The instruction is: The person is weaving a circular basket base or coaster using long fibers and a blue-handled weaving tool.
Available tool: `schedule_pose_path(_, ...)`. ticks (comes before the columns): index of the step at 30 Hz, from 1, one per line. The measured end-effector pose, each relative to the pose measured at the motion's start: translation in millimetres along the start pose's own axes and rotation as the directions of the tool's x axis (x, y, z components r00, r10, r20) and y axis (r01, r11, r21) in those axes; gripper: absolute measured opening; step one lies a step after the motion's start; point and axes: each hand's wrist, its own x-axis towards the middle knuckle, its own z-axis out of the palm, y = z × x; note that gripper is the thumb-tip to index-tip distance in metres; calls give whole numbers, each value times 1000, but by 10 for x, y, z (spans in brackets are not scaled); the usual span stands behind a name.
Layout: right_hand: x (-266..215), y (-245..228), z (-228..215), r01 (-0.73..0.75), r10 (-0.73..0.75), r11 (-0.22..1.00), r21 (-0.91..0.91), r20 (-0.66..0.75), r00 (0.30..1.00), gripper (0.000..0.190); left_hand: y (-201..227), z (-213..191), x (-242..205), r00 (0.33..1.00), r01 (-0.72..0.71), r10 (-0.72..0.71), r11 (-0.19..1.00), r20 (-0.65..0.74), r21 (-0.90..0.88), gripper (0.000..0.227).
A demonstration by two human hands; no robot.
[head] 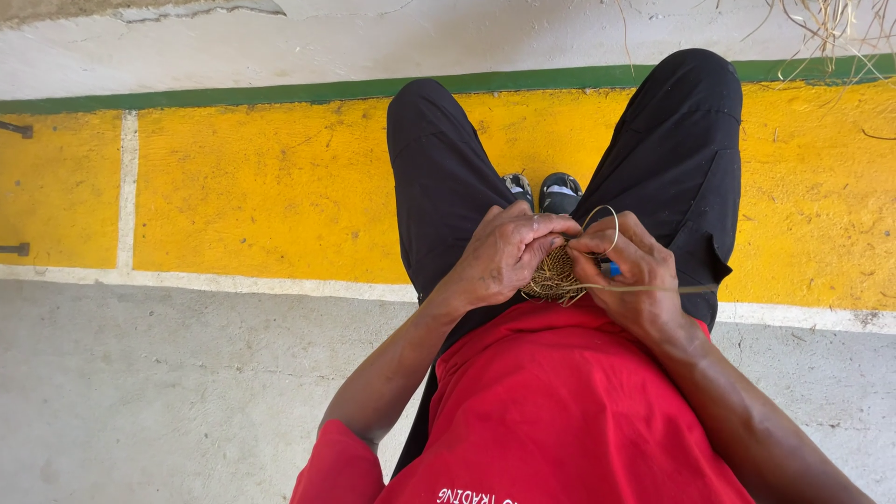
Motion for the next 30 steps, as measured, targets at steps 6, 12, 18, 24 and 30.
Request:
schedule_pose_path(6,-1,-51,-47,-133,129,986,102,38,991,15,70,-89,-13,999,31,-32,999,27,21,24)
schedule_pose_path(12,188,162,-348,-118,-34,914,387,363,931,20,150,-148,-91,1000,-18,15,991,-27,-133,25)
schedule_pose_path(18,491,143,-426,-123,6,978,168,568,823,21,248,-36,-260,988,-107,103,994,-110,-28,12)
schedule_pose_path(24,601,93,-423,-345,174,935,78,748,640,18,216,-32,-249,991,-80,74,996,-114,-46,11)
schedule_pose_path(30,434,567,-295,-257,78,926,276,527,846,10,120,0,-139,997,-65,64,997,-39,-30,8)
